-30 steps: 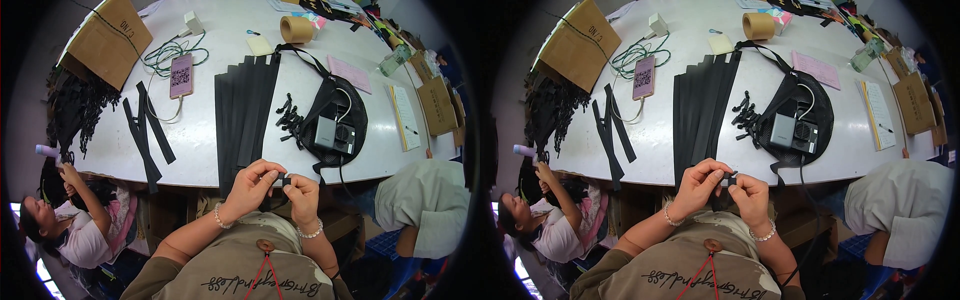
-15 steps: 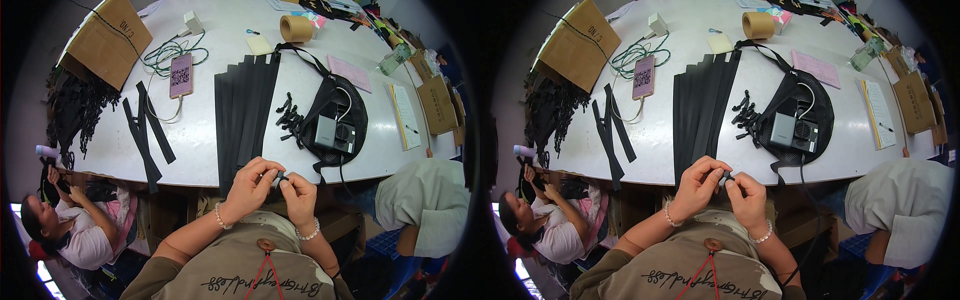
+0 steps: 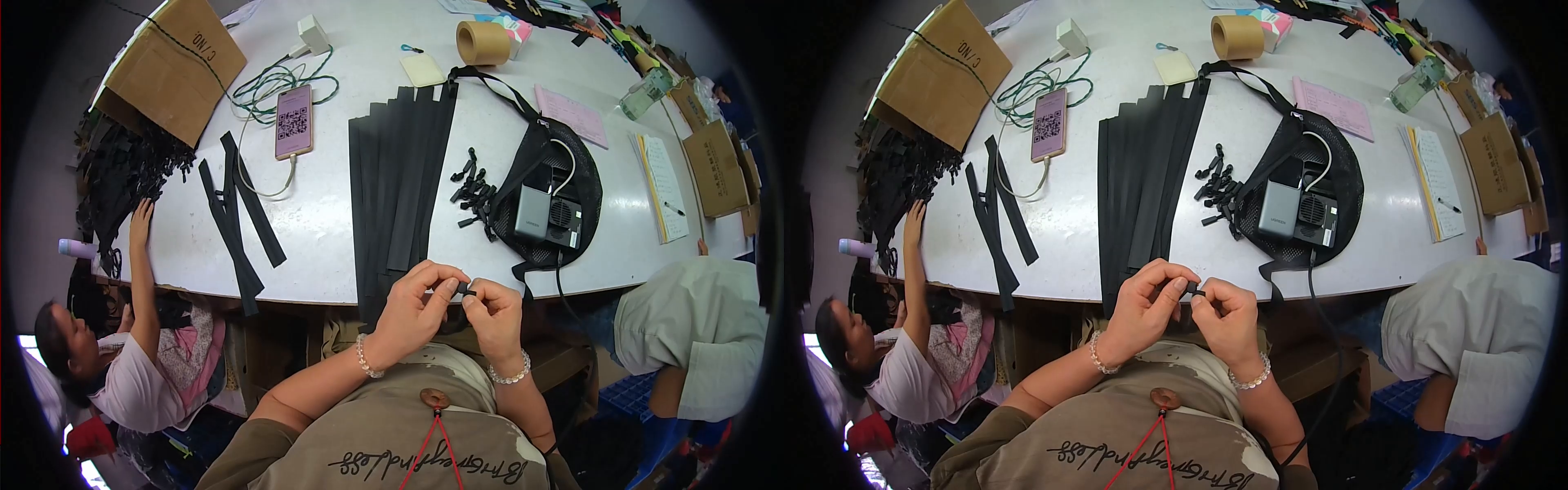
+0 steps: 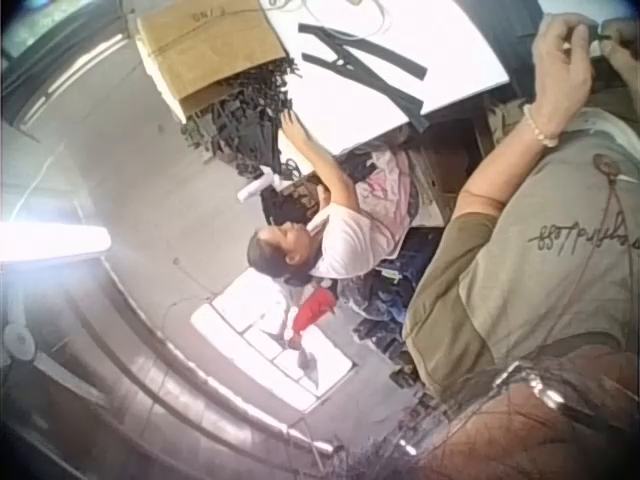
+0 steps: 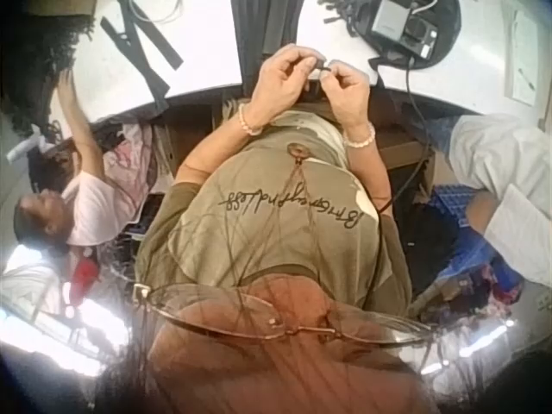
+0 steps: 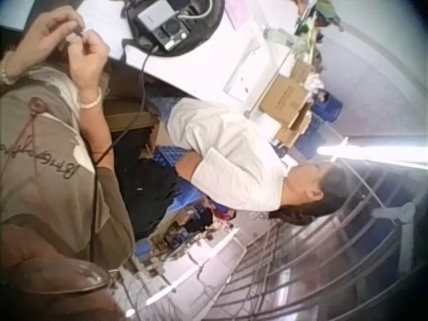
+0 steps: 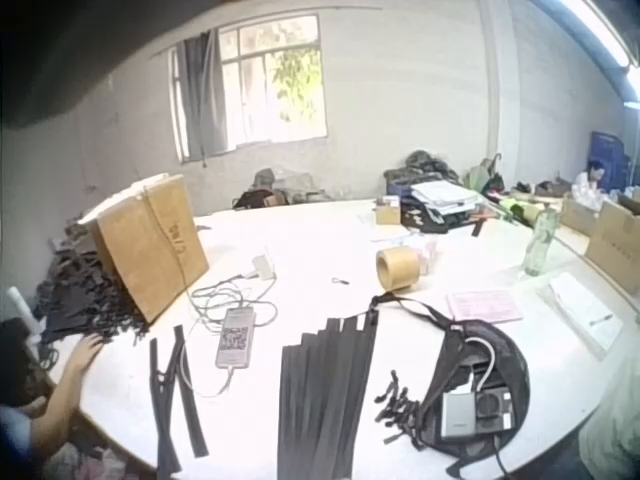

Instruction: Manually attaching small plastic clips or buckles onto black straps at a factory workstation.

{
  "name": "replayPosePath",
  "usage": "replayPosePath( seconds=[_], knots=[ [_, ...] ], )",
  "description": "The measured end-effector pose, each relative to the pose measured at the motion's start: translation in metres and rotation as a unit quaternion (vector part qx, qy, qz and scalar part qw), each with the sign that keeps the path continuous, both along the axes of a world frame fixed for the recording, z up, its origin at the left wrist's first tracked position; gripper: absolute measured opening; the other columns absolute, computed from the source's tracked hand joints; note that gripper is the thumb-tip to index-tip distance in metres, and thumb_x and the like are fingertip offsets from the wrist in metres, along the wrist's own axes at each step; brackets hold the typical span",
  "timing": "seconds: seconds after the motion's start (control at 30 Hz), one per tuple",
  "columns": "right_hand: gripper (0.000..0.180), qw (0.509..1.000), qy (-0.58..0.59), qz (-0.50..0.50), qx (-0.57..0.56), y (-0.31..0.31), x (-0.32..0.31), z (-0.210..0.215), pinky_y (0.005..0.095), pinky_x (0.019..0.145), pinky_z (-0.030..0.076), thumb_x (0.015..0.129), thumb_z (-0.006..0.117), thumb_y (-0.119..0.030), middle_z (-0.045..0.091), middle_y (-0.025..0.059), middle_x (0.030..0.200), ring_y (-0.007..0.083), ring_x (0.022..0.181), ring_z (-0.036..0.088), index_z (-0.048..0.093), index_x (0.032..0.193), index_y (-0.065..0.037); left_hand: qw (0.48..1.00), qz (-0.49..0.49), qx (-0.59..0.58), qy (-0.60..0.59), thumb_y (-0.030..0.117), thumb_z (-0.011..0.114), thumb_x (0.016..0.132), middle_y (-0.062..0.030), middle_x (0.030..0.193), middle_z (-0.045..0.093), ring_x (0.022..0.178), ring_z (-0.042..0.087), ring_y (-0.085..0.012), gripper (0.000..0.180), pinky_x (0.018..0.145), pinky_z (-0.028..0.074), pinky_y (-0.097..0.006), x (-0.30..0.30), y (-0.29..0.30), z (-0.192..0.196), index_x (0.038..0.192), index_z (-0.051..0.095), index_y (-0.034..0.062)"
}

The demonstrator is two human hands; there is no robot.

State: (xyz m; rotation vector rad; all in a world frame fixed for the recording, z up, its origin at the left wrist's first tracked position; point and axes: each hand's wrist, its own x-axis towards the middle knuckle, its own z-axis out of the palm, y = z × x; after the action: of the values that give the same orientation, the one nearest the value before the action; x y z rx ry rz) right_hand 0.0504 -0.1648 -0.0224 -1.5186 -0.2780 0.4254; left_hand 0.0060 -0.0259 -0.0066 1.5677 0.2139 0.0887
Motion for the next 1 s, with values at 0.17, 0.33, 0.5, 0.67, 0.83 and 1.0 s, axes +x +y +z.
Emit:
replayPosePath(
  seconds=[0.17,0.33,0.5,0.67,0.83,1.0],
  knots=[
    [0.02,1.0,0.003,0.006,0.02,0.0,0.001,-0.001,0.019,0.044,0.024,0.078,0.055,0.001,0.041,-0.0079,0.055,-0.0006,0.051,0.032,0.047,0.06,-0.001,1.0,0.002,-0.026,0.001,0.007,0.049,0.092,-0.0018,0.081,0.051,0.055,0.05,-0.0039,0.014,0.049,0.04,-0.018,0.0,-0.002,-0.001,0.093,0.061,0.0009],
    [0.019,0.999,0.011,0.019,0.03,-0.002,0.002,-0.002,0.0189,0.045,0.025,0.078,0.054,0.002,0.042,-0.0073,0.056,-0.0002,0.052,0.033,0.047,0.06,-0.001,0.999,0.001,-0.041,0.014,0.009,0.049,0.092,-0.001,0.079,0.052,0.055,0.05,-0.0038,0.014,0.048,0.04,-0.018,-0.001,-0.003,-0.006,0.094,0.061,0.0008],
    [0.019,0.997,0.038,0.027,0.054,-0.002,0.001,-0.004,0.0186,0.045,0.026,0.078,0.054,0.002,0.043,-0.007,0.056,0.0,0.053,0.034,0.047,0.061,-0.001,0.996,0.013,-0.08,0.041,0.009,0.049,0.092,0.0005,0.074,0.053,0.053,0.049,-0.0035,0.014,0.047,0.039,-0.018,0.002,0.0,-0.008,0.094,0.061,0.0014],
    [0.019,0.998,0.024,0.024,0.045,-0.001,0.001,-0.007,0.0186,0.045,0.026,0.078,0.054,0.003,0.043,-0.0072,0.056,-0.0001,0.053,0.034,0.048,0.061,-0.001,0.998,0.002,-0.053,0.035,0.009,0.05,0.092,-0.0019,0.084,0.051,0.054,0.048,-0.0033,0.013,0.048,0.04,-0.019,0.0,0.0,-0.006,0.095,0.06,0.0011],
    [0.019,0.999,0.029,0.019,0.037,-0.001,0.001,-0.006,0.0185,0.045,0.025,0.077,0.054,0.003,0.043,-0.0075,0.056,-0.0005,0.053,0.033,0.047,0.06,-0.001,1.0,0.004,-0.007,0.012,0.009,0.051,0.091,-0.0025,0.081,0.049,0.053,0.048,-0.0042,0.013,0.048,0.039,-0.019,0.0,-0.001,-0.005,0.095,0.061,0.0026],
    [0.02,0.998,0.039,0.019,0.038,0.0,0.002,-0.006,0.0185,0.045,0.025,0.078,0.054,0.003,0.042,-0.0078,0.056,-0.0007,0.053,0.033,0.047,0.059,-0.001,0.998,-0.003,0.054,-0.017,0.007,0.05,0.091,-0.0019,0.082,0.049,0.054,0.048,-0.0035,0.012,0.047,0.04,-0.018,-0.001,0.001,-0.011,0.093,0.061,0.0013]
  ],
)
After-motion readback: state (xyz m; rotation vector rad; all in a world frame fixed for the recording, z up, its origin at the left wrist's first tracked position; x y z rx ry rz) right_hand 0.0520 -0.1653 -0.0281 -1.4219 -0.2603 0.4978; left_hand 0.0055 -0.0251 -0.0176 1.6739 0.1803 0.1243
